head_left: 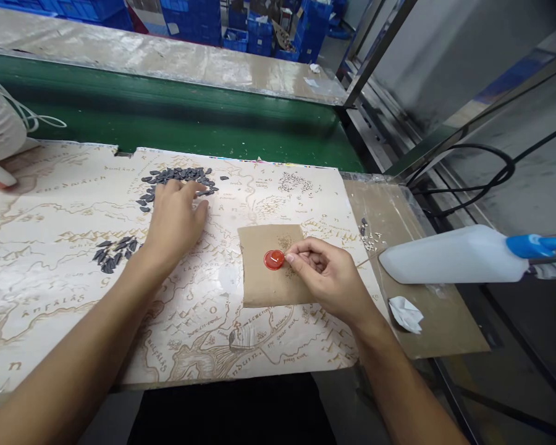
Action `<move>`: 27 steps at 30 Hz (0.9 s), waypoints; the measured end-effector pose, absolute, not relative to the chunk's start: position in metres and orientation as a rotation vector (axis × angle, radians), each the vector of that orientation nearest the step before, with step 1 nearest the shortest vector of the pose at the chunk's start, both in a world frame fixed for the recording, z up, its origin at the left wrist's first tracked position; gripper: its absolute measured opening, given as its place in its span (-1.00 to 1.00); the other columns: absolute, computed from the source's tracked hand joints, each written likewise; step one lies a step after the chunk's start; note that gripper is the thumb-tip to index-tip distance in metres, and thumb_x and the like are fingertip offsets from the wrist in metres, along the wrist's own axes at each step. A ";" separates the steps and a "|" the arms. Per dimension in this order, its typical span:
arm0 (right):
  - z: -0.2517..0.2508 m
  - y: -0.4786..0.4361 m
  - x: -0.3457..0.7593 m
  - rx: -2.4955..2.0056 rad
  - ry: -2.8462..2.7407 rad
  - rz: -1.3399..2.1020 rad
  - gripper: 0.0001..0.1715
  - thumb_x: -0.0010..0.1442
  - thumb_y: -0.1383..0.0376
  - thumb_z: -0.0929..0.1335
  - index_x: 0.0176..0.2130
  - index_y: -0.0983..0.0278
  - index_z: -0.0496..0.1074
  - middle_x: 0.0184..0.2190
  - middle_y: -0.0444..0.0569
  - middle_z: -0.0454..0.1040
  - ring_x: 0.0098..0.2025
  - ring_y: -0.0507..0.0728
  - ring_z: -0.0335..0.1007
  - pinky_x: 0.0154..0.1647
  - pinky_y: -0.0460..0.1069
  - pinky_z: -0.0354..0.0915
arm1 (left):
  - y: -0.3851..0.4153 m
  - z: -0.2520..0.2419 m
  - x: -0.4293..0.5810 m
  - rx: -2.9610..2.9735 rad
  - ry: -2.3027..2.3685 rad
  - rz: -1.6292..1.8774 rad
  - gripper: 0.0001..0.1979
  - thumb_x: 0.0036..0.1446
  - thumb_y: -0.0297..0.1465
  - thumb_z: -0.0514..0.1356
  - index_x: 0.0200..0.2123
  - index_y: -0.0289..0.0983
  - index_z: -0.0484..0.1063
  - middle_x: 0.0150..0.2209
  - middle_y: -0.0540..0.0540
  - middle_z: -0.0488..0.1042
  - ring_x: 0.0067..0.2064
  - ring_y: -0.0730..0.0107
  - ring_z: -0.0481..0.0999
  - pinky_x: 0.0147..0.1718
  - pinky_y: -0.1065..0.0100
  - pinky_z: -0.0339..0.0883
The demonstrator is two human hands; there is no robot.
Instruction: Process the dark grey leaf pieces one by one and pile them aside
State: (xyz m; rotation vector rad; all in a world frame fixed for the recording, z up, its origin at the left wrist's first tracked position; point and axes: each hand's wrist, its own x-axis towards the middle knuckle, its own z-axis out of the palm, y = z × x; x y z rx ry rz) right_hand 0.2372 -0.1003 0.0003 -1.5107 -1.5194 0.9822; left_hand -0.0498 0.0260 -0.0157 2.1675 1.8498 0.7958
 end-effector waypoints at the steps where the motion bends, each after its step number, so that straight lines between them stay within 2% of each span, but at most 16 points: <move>1: -0.001 -0.101 0.236 -1.509 -1.527 0.985 -0.78 0.46 0.11 0.51 -0.17 0.20 0.66 -0.35 -0.08 0.56 -0.35 0.11 0.39 -0.33 0.04 0.28 | 0.033 -0.020 -0.054 2.195 1.896 0.781 -0.61 0.45 -0.36 0.21 0.23 -0.30 0.66 0.06 -0.41 0.60 0.28 -0.39 0.46 0.34 -0.28 0.34; 3: -0.002 -0.102 0.233 -1.509 -1.552 0.978 -0.79 0.48 0.13 0.50 -0.17 0.19 0.65 -0.35 -0.10 0.53 -0.34 0.11 0.37 -0.31 0.04 0.28 | 0.043 -0.027 -0.057 2.216 1.931 0.770 -0.60 0.46 -0.32 0.19 0.22 -0.28 0.67 0.06 -0.41 0.56 0.29 -0.40 0.44 0.34 -0.29 0.36; 8: -0.001 -0.101 0.229 -1.538 -1.605 0.925 -0.82 0.49 0.18 0.48 -0.19 0.19 0.65 -0.41 -0.16 0.42 -0.36 0.10 0.31 -0.32 0.04 0.25 | 0.049 -0.036 -0.057 2.236 1.884 0.812 -0.71 0.46 -0.31 0.15 0.00 -0.22 0.67 -0.06 -0.34 0.55 0.20 -0.31 0.47 0.29 -0.26 0.42; 17: 0.002 -0.108 0.235 -1.567 -1.491 0.930 -0.80 0.46 0.14 0.50 -0.18 0.19 0.65 -0.39 -0.12 0.48 -0.36 0.10 0.36 -0.34 0.02 0.27 | 0.035 -0.018 -0.051 2.356 1.843 0.724 -0.77 0.49 -0.31 0.12 -0.12 -0.21 0.58 -0.05 -0.34 0.62 0.12 -0.22 0.55 0.18 -0.13 0.47; 23: -0.007 -0.120 0.244 -1.689 -1.652 0.835 -0.80 0.47 0.20 0.45 -0.22 0.20 0.63 -0.46 -0.15 0.38 -0.41 0.10 0.29 -0.38 0.02 0.21 | 0.013 0.004 -0.041 1.961 1.726 0.904 -0.92 0.32 -0.33 0.28 -0.25 -0.17 0.55 -0.28 -0.16 0.71 -0.24 0.05 0.68 -0.10 0.04 0.55; 27: -0.011 -0.125 0.243 -1.692 -1.714 0.751 -0.81 0.48 0.25 0.44 -0.22 0.21 0.62 -0.46 -0.15 0.38 -0.41 0.10 0.28 -0.37 0.03 0.20 | -0.008 0.011 -0.032 1.407 1.331 0.916 -0.84 0.22 -0.28 0.43 -0.34 -0.18 0.57 -0.47 -0.12 0.66 -0.47 0.21 0.60 -0.39 0.16 0.54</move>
